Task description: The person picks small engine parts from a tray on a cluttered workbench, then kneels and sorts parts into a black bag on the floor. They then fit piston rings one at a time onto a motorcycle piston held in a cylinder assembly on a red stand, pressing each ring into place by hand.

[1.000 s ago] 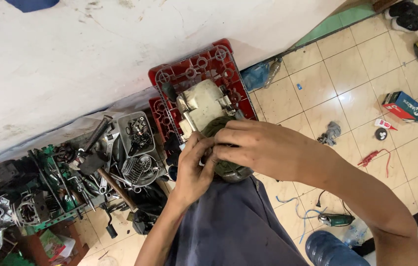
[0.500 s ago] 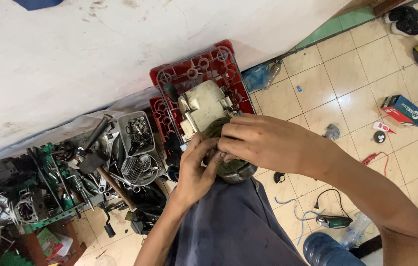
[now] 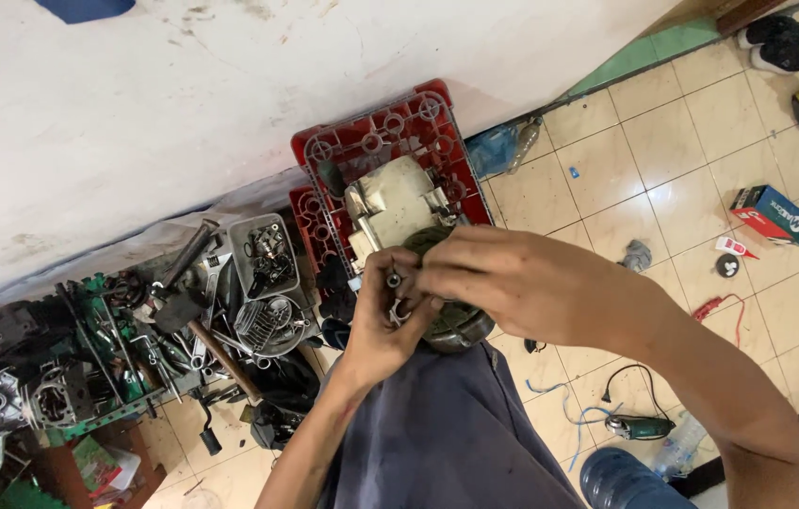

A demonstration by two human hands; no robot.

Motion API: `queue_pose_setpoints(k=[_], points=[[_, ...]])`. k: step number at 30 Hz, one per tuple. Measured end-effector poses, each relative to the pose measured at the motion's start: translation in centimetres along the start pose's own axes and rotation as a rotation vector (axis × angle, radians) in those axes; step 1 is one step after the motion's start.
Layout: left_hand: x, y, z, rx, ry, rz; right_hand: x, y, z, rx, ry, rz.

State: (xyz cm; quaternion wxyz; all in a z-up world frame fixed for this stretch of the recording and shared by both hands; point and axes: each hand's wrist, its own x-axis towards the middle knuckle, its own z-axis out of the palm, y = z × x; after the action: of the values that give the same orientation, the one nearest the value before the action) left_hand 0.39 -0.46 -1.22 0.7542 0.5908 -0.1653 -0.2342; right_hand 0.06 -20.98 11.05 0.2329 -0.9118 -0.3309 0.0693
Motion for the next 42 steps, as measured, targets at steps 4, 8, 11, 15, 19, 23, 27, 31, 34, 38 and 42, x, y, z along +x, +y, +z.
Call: queue_pose_setpoints(k=[4, 8, 11, 15, 19, 23, 27, 31, 34, 38, 42], points=[[-0.6, -1.2, -1.3, 0.043, -0.078, -0.067, -0.1, -0.2, 0.3, 0.097, 0.079, 0.048], [-0.2, -0.4, -1.7, 0.150, -0.094, 0.087, -0.2, -0.5, 1.2, 0.104, 0.152, 0.070], [0.1, 0.1, -1.7, 0.191, -0.084, 0.128, -0.3, -0.2, 1.6, 0.127, 0.192, 0.076], [0.0, 0.2, -1.8, 0.208, -0.079, 0.141, -0.5, -0.4, 1.5, 0.130, 0.217, 0.031], [0.2, 0.6, -1.5, 0.277, -0.055, 0.113, -1.9, -0.8, 1.7, 0.102, 0.362, 0.074], [0.6, 1.7, -1.1, 0.283, -0.058, 0.151, -4.9, -1.1, 4.7, 0.650, 0.617, 0.233], [0.9, 2.1, -0.9, 0.314, -0.030, 0.170, -6.7, -1.9, 7.8, 1.001, 0.760, 0.212], [0.2, 2.2, -1.2, 0.273, -0.057, 0.269, -6.6, -2.3, 8.6, 0.978, 0.801, 0.241], [-0.5, 2.4, -1.4, 0.390, -0.066, 0.317, -6.2, -2.8, 8.4, 0.928, 0.786, 0.203], [-1.4, 2.4, -1.0, 0.376, -0.083, 0.288, -6.0, -3.3, 8.4, 0.849, 0.772, 0.215], [-1.6, 2.6, -0.6, 0.370, -0.108, 0.303, -5.8, -3.8, 8.2, 0.755, 0.791, 0.189]])
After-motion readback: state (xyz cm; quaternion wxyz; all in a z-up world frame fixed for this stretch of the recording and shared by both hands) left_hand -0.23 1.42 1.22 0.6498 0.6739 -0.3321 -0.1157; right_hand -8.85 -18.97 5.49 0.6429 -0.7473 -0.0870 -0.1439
